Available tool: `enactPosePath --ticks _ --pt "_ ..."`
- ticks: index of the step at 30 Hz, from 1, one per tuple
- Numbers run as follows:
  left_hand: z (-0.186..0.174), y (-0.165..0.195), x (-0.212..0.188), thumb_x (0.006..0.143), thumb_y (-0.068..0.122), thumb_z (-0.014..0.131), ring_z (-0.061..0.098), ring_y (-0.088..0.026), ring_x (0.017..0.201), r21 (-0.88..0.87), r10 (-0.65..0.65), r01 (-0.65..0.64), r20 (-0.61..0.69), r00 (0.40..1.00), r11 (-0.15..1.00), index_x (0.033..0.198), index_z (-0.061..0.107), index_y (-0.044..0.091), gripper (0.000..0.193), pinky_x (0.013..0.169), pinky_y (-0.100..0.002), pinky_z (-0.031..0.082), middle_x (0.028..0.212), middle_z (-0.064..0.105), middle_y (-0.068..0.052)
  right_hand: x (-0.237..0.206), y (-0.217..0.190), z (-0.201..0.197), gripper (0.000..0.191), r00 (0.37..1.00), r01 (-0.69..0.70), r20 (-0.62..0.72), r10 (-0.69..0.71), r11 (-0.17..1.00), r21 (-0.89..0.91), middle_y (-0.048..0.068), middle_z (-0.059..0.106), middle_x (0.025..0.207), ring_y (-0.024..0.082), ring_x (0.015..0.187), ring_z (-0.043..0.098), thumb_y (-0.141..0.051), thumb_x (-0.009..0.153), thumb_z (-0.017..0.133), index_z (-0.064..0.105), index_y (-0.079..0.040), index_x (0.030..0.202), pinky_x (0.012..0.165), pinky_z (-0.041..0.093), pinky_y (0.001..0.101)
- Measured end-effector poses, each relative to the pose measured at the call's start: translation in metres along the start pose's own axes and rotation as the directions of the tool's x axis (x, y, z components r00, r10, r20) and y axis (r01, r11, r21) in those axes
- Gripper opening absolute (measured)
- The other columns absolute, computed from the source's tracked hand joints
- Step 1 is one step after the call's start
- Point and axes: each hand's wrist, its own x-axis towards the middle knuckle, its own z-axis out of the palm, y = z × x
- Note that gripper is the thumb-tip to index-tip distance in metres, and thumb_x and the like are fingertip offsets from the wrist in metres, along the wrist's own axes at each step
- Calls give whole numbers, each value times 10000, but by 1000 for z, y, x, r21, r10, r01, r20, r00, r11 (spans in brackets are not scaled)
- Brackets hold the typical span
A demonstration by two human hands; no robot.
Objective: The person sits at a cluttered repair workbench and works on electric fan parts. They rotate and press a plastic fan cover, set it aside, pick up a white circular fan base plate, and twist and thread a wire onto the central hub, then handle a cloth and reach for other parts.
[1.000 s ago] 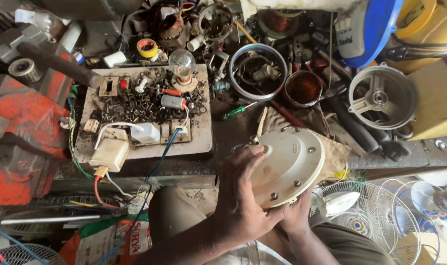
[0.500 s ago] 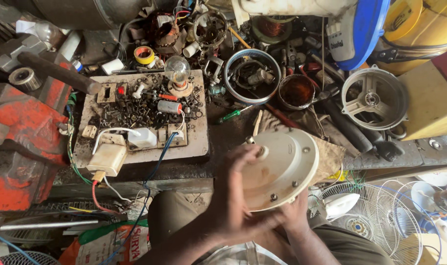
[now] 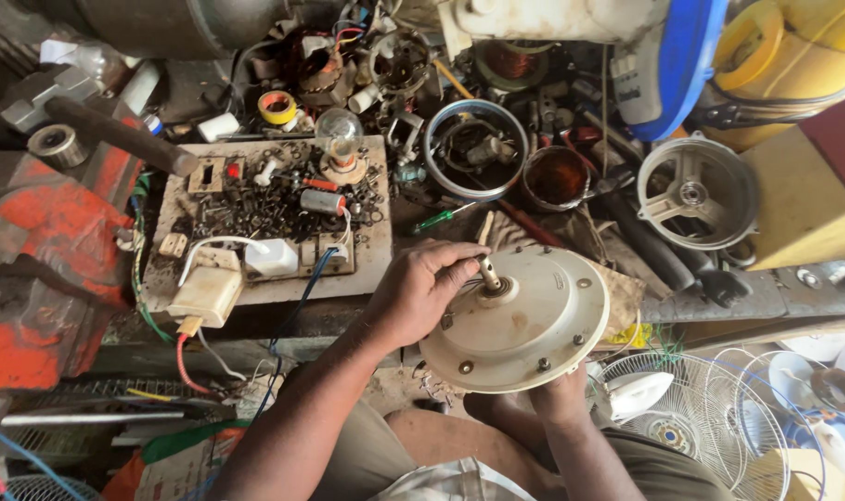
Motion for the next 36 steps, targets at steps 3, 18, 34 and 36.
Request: enactPosePath --ticks 3,18,34,36 --pt "4 -6 3 978 202 681 748 -156 890 -176 -90 100 62 994 979 1167 755 53 252 797 -303 587 1020 781 -74 5 -6 1 651 884 -392 115 452 585 710 154 573 1420 330 1255 577 -448 1017 580 436 -27 1493 1007 518 486" --pt "30 23 0 963 189 751 745 -159 997 -254 202 -160 148 968 954 1148 746 59 226 861 -287 591 1090 767 -75 28 -4 -23 591 780 -391 452 432 -226 892 134 603 1411 284 1247 609 -343 997 547 442 -44 1496 1016 521 441" --pt "6 70 -28 973 140 719 738 -279 921 90 283 -282 2 959 955 1066 675 0 174 794 -371 595 1008 719 -120 8 -39 -9 525 684 -449 486 544 -210 868 116 651 1367 236 1206 647 -196 980 543 473 -44 1477 996 531 389" --pt "4 67 -27 951 138 733 739 -295 885 170 267 -261 -16 963 950 1045 685 9 167 767 -379 591 979 723 -125 3 -43 -23 533 623 -501 450 640 -116 858 94 663 1355 210 1200 658 -186 969 531 471 -64 1484 986 530 354"
